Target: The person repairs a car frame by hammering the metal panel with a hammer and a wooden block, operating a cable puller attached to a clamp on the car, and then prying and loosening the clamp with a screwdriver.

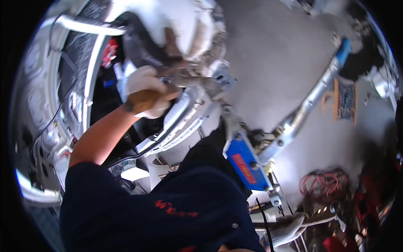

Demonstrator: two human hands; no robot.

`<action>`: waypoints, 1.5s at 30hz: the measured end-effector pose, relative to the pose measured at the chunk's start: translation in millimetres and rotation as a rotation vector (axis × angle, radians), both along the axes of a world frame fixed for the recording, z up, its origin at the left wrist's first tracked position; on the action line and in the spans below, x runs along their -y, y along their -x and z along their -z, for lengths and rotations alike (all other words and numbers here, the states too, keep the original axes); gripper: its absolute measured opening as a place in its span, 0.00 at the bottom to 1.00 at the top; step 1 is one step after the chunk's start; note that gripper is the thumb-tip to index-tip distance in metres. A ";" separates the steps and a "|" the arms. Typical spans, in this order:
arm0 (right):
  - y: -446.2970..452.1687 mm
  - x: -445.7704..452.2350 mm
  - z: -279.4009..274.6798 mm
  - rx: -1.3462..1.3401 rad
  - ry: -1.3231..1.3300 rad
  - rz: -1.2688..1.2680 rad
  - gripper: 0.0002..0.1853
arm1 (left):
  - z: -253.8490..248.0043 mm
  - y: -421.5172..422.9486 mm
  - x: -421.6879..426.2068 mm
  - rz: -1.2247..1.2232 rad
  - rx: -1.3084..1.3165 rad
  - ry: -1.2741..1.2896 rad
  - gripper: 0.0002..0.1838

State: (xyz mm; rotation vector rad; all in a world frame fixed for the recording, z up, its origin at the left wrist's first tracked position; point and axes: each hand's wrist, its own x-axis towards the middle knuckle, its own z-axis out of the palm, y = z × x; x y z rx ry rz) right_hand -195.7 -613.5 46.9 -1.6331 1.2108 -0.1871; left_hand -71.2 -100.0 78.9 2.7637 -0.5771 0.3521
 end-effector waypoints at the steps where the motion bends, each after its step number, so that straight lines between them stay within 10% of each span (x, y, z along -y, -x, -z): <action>1: 3.0 4.9 4.5 -0.032 0.017 -0.012 0.16 | -0.3 -4.2 4.1 0.034 0.044 -0.010 0.14; 16: 10.4 19.6 26.5 0.216 0.049 -0.186 0.17 | 21.4 14.4 6.7 -0.179 0.412 0.351 0.23; 26: 6.5 45.4 25.1 0.184 -0.108 -0.352 0.17 | -6.1 56.0 -2.8 -0.271 -0.251 0.254 0.34; 28: -2.2 50.9 33.6 0.221 -0.122 -0.361 0.17 | 19.8 91.2 -13.3 -0.250 0.027 0.130 0.32; 31: -0.6 60.5 35.4 0.201 -0.107 -0.417 0.20 | 47.3 187.2 -37.4 -0.245 0.076 0.098 0.24; 33: -0.5 57.8 39.9 0.185 -0.095 -0.426 0.22 | 43.1 278.6 -42.6 -0.525 -0.555 0.313 0.22; 35: -0.4 59.5 41.6 0.203 -0.073 -0.428 0.19 | 167.7 387.7 -51.6 -0.646 -0.511 0.487 0.18; 41: -10.6 67.4 49.6 0.189 -0.025 -0.469 0.16 | 322.7 807.2 17.8 -1.518 -1.281 0.486 0.31; 45: 3.5 34.3 23.7 0.086 -0.285 -0.551 0.15 | 320.8 958.0 146.9 -1.552 -1.663 0.573 0.37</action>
